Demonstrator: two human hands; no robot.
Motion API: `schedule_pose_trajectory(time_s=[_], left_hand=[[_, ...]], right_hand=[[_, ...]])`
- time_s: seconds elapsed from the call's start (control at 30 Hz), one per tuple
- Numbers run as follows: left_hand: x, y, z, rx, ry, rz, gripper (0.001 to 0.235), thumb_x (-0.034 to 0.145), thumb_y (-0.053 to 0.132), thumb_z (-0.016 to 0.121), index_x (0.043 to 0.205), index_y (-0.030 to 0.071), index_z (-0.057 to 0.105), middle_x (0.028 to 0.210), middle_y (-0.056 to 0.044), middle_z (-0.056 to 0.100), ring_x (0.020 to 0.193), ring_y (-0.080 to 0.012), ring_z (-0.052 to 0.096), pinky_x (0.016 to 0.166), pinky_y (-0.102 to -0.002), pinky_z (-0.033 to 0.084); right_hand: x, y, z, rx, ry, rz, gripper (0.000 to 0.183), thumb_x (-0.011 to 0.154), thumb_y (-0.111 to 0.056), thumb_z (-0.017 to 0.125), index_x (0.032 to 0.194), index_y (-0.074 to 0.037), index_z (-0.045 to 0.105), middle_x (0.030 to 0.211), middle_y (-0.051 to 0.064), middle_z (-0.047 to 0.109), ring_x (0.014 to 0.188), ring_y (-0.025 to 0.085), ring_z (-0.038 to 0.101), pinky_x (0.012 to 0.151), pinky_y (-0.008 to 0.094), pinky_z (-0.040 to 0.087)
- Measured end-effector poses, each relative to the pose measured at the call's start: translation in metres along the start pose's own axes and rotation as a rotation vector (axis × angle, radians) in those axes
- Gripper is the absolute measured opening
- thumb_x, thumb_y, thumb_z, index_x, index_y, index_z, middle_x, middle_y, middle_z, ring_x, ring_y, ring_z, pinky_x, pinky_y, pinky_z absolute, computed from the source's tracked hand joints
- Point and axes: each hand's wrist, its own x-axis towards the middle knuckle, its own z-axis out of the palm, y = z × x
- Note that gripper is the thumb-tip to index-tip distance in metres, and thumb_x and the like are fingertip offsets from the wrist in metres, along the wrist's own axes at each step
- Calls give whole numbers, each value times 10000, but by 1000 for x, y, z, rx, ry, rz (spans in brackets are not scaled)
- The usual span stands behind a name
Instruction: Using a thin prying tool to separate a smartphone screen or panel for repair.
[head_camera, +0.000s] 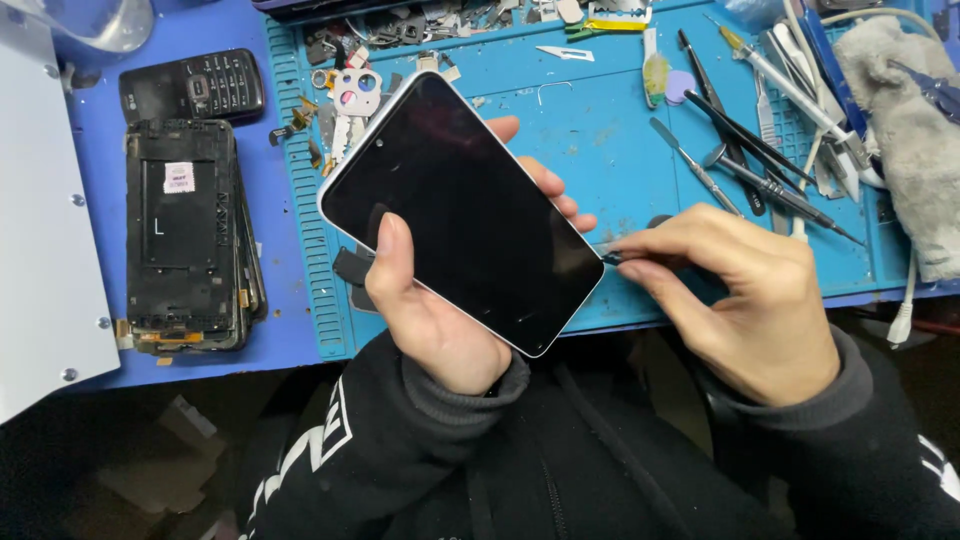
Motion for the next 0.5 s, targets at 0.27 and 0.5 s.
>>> schedule_pose_trajectory(time_s=[0.27, 0.5], left_hand=[[-5, 11, -1, 187, -71, -21, 977, 1056, 715, 450, 1550, -123, 361, 1132, -199, 565, 1015, -276, 565, 934, -443, 503], [-1, 41, -3, 33, 30, 130, 879, 1028, 607, 473, 1514, -119, 369, 1205, -229, 577, 986, -331, 602, 862, -507, 523]], right_hand=[[2, -6, -2, -89, -56, -52, 165, 840, 1, 767, 1001, -19, 739, 854, 94, 699, 762, 198, 703, 662, 297, 513], [7, -9, -25, -93, -34, 65, 141, 855, -17, 738, 995, -17, 725, 871, 84, 705, 735, 168, 688, 643, 269, 517]])
